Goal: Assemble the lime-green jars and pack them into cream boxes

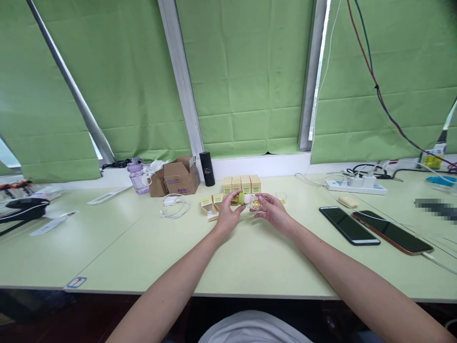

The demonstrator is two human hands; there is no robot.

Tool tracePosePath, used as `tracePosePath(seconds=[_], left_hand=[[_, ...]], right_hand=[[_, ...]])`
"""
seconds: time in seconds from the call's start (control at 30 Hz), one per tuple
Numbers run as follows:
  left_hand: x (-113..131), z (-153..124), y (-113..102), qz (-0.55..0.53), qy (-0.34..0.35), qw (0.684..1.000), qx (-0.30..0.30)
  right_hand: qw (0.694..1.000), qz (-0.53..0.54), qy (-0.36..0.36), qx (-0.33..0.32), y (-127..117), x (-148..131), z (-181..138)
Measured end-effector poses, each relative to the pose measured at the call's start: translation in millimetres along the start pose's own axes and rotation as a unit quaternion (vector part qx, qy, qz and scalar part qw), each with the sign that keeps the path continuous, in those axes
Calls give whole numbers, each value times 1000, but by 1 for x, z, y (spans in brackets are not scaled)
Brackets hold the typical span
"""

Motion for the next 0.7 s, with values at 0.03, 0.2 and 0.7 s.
tracePosePath(seconds=[0.03,0.2,0.7], left_hand=[[1,-1,0,4,4,1000,-2],[9,-5,5,32,30,999,-30],[16,-9,13,2,54,994,-92]], right_hand=[[1000,0,0,0,0,0,0],[1000,-2,-3,-6,3,-2,-1],[999,-23,-6,-28,6,-5,-5]])
Point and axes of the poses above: each hand's wrist, its own z-axis towards the middle knuckle, its own y-axis out of the palm, x = y × z, the point moved 7 cm from there along z, towards the middle knuckle, and after that the axes turned 9 degrees about z, right-handed, at the moved point
